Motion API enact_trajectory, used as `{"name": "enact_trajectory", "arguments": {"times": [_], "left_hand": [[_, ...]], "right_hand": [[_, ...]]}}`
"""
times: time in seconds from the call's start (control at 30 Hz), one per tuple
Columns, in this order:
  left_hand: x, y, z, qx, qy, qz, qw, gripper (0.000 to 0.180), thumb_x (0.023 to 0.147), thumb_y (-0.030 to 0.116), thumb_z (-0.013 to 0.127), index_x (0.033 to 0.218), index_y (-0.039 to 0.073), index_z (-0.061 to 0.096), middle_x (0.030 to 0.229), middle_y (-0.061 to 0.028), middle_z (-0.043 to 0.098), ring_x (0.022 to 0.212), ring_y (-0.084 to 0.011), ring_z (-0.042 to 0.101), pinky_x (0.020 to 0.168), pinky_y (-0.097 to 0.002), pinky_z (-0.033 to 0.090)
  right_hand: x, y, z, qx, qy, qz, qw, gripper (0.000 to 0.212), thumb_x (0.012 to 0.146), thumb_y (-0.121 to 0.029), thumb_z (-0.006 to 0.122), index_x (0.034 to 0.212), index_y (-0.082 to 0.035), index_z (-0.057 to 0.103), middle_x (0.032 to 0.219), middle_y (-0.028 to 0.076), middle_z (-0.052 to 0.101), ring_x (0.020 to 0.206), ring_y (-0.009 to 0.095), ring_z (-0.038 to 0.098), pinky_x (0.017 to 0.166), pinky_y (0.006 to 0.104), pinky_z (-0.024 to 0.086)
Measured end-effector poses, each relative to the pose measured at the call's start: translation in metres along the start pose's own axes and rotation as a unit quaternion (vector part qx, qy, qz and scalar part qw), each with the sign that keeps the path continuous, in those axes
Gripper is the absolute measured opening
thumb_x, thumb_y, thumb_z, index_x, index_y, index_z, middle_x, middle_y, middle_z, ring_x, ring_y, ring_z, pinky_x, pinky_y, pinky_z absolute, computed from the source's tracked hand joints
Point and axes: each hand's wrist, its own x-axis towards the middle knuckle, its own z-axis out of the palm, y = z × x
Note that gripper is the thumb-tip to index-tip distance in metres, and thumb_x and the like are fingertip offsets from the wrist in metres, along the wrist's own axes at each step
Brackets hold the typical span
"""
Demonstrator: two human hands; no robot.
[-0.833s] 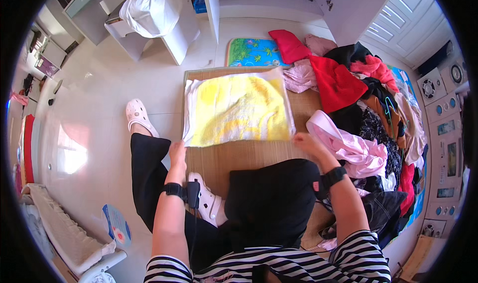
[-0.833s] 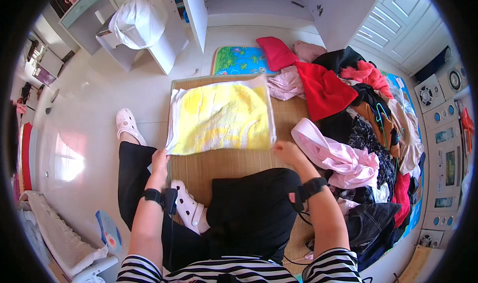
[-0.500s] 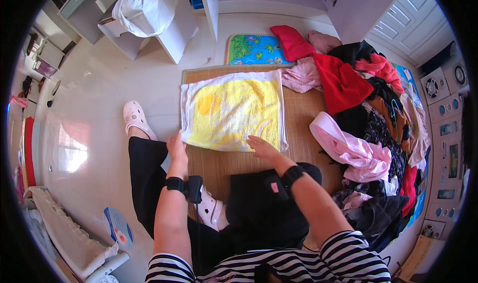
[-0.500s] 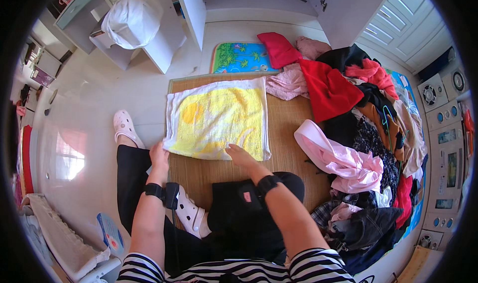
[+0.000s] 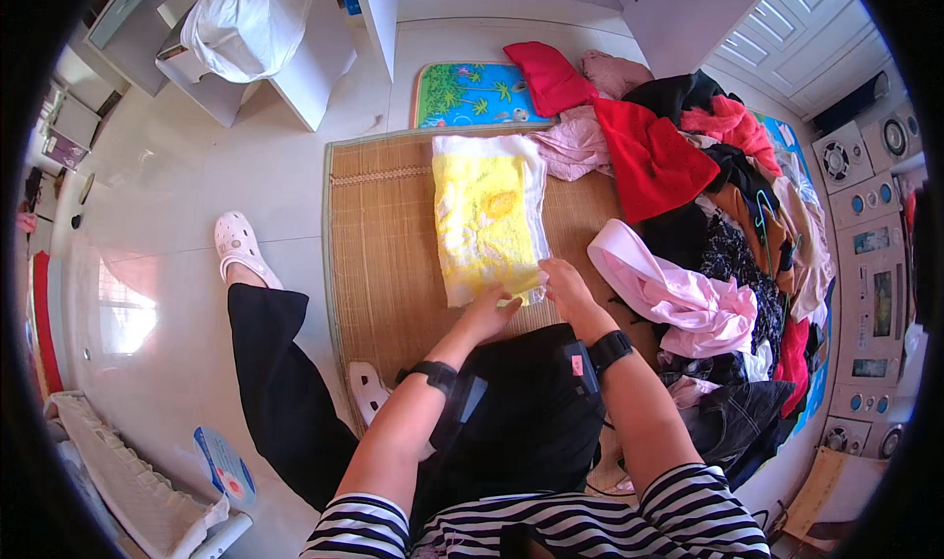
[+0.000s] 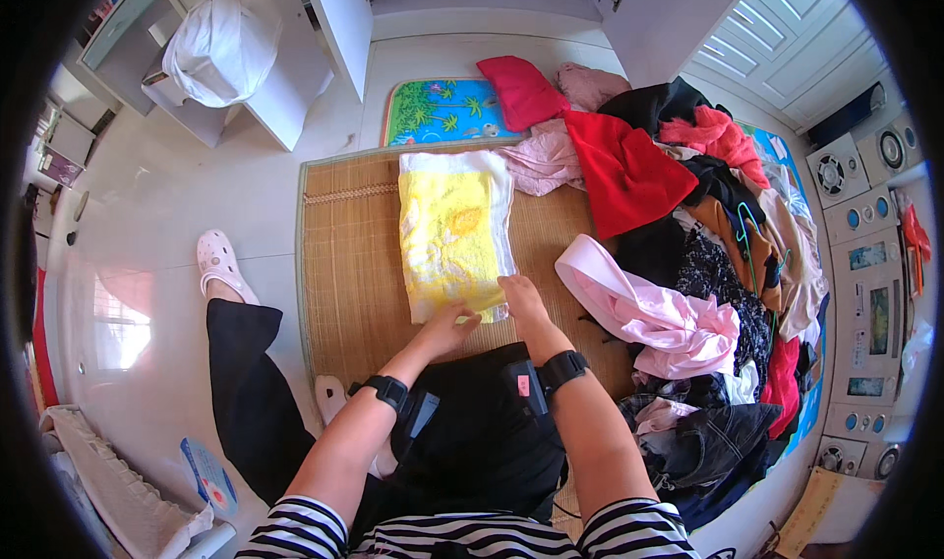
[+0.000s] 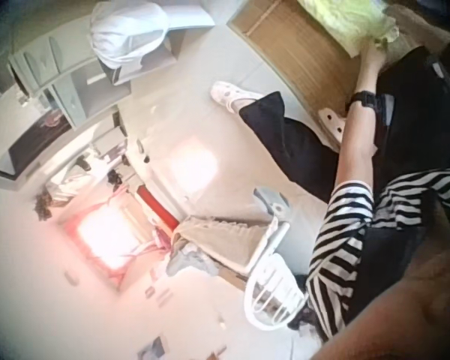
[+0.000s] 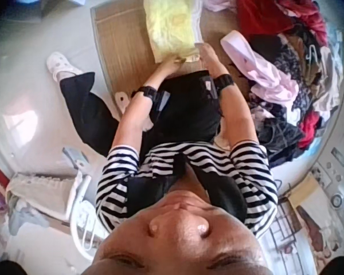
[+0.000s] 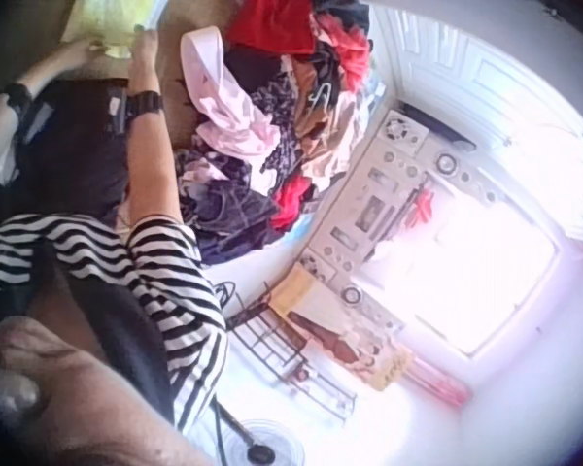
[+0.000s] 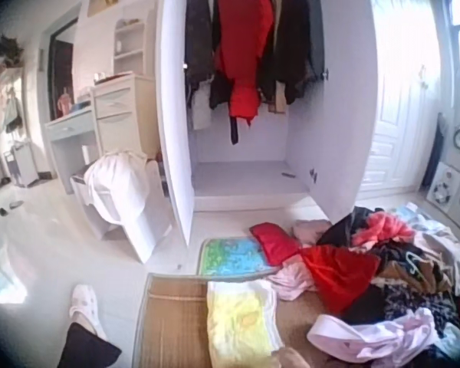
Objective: The person is sitting on the floor folding various items of laundry from a pile.
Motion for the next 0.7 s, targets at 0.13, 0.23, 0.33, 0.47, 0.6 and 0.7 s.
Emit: {"name": "enact_trajectory", "arguments": {"times": [0.13,0.23,0.33,0.47,0.6,0.7], "left_hand": [[-0.013,-0.013,-0.006,-0.043,0.167,0.036,0.984,0.041,0.072,0.023,0.062,0.104,0.003,0.047,0.094,-0.0191,0.053,0.088,-0.0337,0.051,0.079,-0.0391,0.039],[-0.020,-0.018,-0.021,0.167,0.324,0.012,0.931,0.048,0.069,0.023,0.065,0.108,0.004,0.044,0.092,-0.0177,0.053,0.087,-0.0315,0.052,0.075,-0.0372,0.041],[-0.019,-0.037,-0.022,0.102,0.294,-0.078,0.947,0.051,0.068,0.023,0.064,0.111,0.004,0.044,0.083,-0.0141,0.058,0.080,-0.0282,0.056,0.070,-0.0351,0.043],[-0.028,-0.070,-0.038,-0.070,0.235,-0.167,0.955,0.031,0.071,0.019,0.060,0.096,0.002,0.055,0.074,-0.0147,0.060,0.071,-0.0248,0.059,0.066,-0.0333,0.045],[-0.019,-0.064,-0.034,-0.045,0.210,-0.198,0.956,0.033,0.072,0.030,0.055,0.082,-0.002,0.058,0.077,-0.0186,0.060,0.075,-0.0321,0.058,0.068,-0.0377,0.044],[-0.014,-0.054,-0.023,-0.039,0.276,-0.160,0.947,0.030,0.071,0.027,0.053,0.079,-0.002,0.057,0.076,-0.0201,0.060,0.077,-0.0336,0.058,0.068,-0.0385,0.044]], "right_hand": [[0.030,0.026,-0.008,-0.329,0.105,-0.049,0.937,0.041,0.073,-0.026,0.057,0.101,0.002,0.048,0.100,0.018,0.054,0.094,0.029,0.052,0.075,0.0347,0.043],[0.038,0.036,-0.002,-0.465,0.196,-0.033,0.863,0.038,0.068,-0.026,0.059,0.095,0.001,0.050,0.095,0.020,0.056,0.094,0.031,0.053,0.079,0.0374,0.042],[0.029,0.021,-0.004,-0.373,0.143,-0.090,0.913,0.035,0.066,-0.026,0.059,0.090,-0.001,0.051,0.089,0.019,0.058,0.087,0.032,0.056,0.076,0.0386,0.043],[-0.003,-0.005,0.007,-0.356,0.106,-0.117,0.921,0.035,0.066,-0.027,0.059,0.089,0.000,0.055,0.084,0.020,0.058,0.084,0.028,0.057,0.070,0.0351,0.045],[0.034,0.062,-0.022,-0.507,0.117,-0.102,0.848,0.037,0.066,-0.028,0.061,0.084,0.004,0.053,0.077,0.018,0.058,0.073,0.031,0.058,0.063,0.0357,0.046],[0.059,0.088,-0.011,-0.499,0.217,-0.135,0.828,0.037,0.066,-0.027,0.062,0.083,0.005,0.051,0.067,0.014,0.057,0.061,0.029,0.057,0.050,0.0330,0.045]]}}
